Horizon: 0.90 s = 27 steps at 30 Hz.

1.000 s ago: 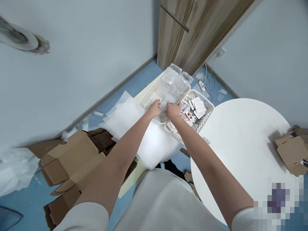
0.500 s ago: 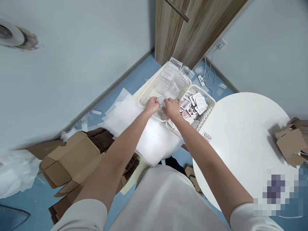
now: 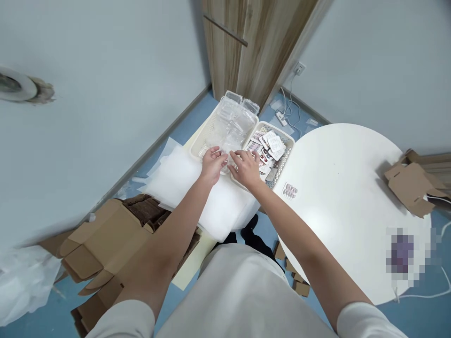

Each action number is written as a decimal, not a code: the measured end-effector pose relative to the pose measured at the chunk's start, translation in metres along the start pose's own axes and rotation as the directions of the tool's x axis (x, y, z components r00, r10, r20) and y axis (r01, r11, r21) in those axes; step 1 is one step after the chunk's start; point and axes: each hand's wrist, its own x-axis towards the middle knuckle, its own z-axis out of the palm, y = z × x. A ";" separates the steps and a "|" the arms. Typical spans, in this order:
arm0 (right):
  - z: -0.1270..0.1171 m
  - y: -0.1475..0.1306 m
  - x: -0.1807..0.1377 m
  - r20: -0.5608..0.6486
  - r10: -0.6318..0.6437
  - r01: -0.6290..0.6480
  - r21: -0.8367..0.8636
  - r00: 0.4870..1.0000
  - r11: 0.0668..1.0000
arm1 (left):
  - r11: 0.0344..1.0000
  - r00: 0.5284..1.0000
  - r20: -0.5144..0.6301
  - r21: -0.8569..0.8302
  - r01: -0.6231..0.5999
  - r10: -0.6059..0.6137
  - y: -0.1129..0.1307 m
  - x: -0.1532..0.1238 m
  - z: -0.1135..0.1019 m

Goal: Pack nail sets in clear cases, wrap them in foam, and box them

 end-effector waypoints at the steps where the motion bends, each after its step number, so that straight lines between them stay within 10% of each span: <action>1: -0.007 0.004 -0.011 -0.041 0.023 -0.020 0.058 0.999 0.998 | 0.999 0.999 0.041 0.020 -0.026 0.025 0.000 -0.008 0.004; 6: -0.048 0.043 -0.087 -0.175 0.328 -0.212 0.475 0.928 0.854 | 0.979 0.937 0.349 0.184 -0.089 0.020 -0.005 -0.055 0.037; 11: -0.083 0.090 -0.189 0.061 0.528 -0.296 0.880 0.847 0.373 | 0.924 0.727 0.668 0.362 -0.125 -0.163 -0.029 -0.118 0.097; 16: -0.107 0.128 -0.299 0.113 0.614 -0.302 0.929 0.781 0.214 | 0.878 0.558 0.772 0.455 -0.149 -0.305 -0.077 -0.188 0.167; 27: -0.117 0.188 -0.452 0.041 0.849 -0.188 0.980 0.527 0.069 | 0.834 0.605 0.689 0.547 -0.075 -0.398 -0.189 -0.306 0.242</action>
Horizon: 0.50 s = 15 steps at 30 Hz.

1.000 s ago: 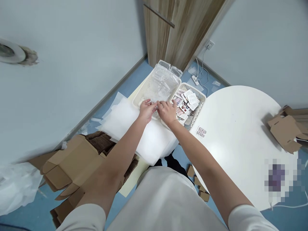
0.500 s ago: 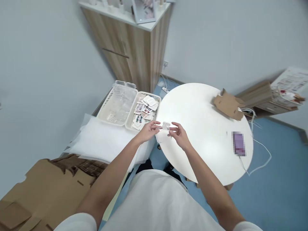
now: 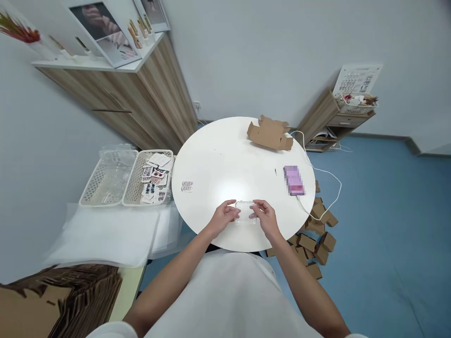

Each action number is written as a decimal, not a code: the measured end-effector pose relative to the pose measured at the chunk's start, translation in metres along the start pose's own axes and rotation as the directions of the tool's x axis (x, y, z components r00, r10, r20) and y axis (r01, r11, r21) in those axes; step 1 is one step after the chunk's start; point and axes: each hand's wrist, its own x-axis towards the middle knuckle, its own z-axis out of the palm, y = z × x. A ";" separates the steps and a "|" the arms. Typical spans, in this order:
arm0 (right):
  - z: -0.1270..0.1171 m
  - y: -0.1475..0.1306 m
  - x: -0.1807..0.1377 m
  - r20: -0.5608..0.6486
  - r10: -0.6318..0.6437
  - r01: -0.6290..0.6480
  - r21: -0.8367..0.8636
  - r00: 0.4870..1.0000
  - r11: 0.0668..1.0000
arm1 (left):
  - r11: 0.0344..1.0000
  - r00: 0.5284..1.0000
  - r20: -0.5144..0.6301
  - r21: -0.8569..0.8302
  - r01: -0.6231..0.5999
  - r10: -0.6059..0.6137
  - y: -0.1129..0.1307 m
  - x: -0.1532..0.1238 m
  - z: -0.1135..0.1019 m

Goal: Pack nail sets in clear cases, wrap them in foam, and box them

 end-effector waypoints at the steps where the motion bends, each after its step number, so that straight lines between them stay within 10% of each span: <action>1: -0.005 0.002 -0.001 0.005 0.003 -0.003 -0.003 1.000 1.000 | 1.000 0.999 -0.030 0.013 -0.010 0.010 -0.002 0.002 0.007; 8: -0.024 0.003 -0.002 0.145 -0.118 0.155 -0.279 0.982 0.948 | 0.995 0.987 -0.144 0.078 -0.055 0.066 0.000 0.014 0.014; 15: -0.030 -0.023 0.002 0.626 -0.232 0.630 -0.543 0.744 0.555 | 0.996 0.994 -0.076 0.064 -0.070 0.075 0.003 0.021 0.005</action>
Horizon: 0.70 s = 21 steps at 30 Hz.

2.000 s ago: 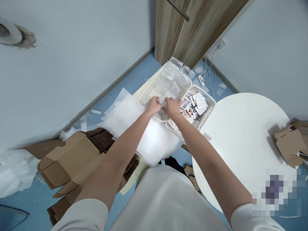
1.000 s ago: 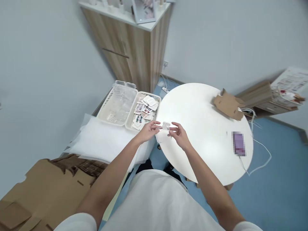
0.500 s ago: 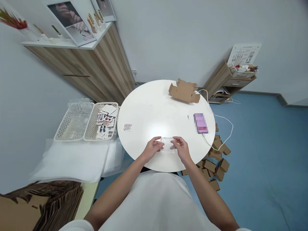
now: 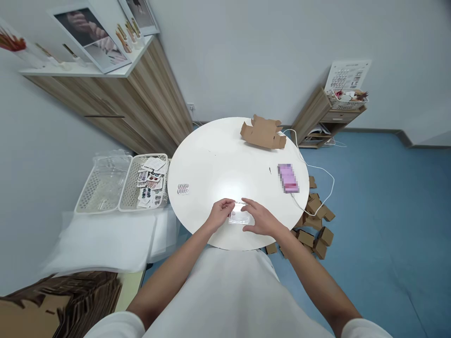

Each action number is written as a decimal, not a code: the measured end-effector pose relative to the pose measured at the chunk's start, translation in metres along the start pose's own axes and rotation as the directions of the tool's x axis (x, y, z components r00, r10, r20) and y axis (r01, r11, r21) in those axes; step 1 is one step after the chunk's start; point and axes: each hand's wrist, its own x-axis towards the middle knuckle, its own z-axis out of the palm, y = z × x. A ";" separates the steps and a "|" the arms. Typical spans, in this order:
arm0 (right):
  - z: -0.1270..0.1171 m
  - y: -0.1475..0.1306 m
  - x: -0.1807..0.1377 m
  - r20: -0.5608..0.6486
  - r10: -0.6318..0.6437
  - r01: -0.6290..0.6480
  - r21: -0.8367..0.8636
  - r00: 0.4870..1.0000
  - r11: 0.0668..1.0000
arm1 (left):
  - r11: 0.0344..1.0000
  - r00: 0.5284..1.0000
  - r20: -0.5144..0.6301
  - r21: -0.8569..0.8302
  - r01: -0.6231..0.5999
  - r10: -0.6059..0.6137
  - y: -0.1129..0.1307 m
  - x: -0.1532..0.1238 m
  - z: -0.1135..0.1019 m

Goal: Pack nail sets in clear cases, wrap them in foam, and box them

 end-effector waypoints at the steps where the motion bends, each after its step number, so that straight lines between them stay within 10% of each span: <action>1: -0.001 -0.001 0.001 -0.003 -0.014 0.014 -0.032 1.000 0.999 | 1.000 1.000 0.024 0.002 -0.013 0.013 0.000 -0.001 -0.001; 7: -0.004 -0.004 0.000 -0.062 -0.005 0.004 -0.019 0.998 1.000 | 0.954 0.943 0.265 0.167 -0.250 0.201 -0.003 -0.011 -0.006; 21: -0.006 -0.008 0.003 -0.048 0.021 -0.017 0.092 0.999 0.996 | 0.925 0.942 0.220 0.233 -0.302 0.252 0.000 -0.018 -0.002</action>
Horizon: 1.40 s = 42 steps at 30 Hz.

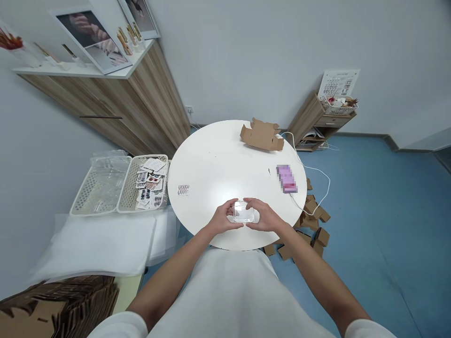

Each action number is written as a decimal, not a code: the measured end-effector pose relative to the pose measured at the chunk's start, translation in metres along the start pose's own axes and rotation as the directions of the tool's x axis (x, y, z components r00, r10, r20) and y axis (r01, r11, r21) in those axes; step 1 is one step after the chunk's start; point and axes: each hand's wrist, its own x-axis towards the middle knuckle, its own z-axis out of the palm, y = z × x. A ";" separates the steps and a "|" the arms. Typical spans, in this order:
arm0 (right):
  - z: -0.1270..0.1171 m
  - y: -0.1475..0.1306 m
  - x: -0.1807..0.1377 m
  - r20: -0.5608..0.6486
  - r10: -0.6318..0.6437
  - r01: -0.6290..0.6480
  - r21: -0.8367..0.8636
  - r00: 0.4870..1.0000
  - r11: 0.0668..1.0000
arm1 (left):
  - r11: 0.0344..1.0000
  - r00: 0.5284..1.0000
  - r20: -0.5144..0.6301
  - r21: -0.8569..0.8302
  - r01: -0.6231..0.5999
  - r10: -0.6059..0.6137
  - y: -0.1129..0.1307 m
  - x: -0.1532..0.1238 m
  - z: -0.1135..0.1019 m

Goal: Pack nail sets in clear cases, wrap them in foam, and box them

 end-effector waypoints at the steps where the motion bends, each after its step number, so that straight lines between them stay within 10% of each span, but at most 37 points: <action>1: 0.000 0.000 0.001 0.003 0.009 -0.009 0.011 1.000 1.000 | 1.000 1.000 -0.006 0.001 -0.001 0.001 0.000 0.000 0.000; 26: -0.010 0.019 0.026 0.041 0.323 -0.291 0.548 0.946 0.784 | 0.864 0.929 -0.090 -0.408 0.295 -0.359 -0.011 -0.004 0.004; 31: 0.006 0.029 0.033 -0.144 0.491 -0.310 0.616 0.859 0.724 | 0.882 0.943 -0.060 -0.378 0.282 -0.327 -0.017 -0.008 0.007; 42: 0.039 0.052 0.024 -0.129 0.683 -0.383 0.746 0.719 0.545 | 0.865 0.915 -0.113 -0.386 0.320 -0.388 -0.036 -0.007 0.019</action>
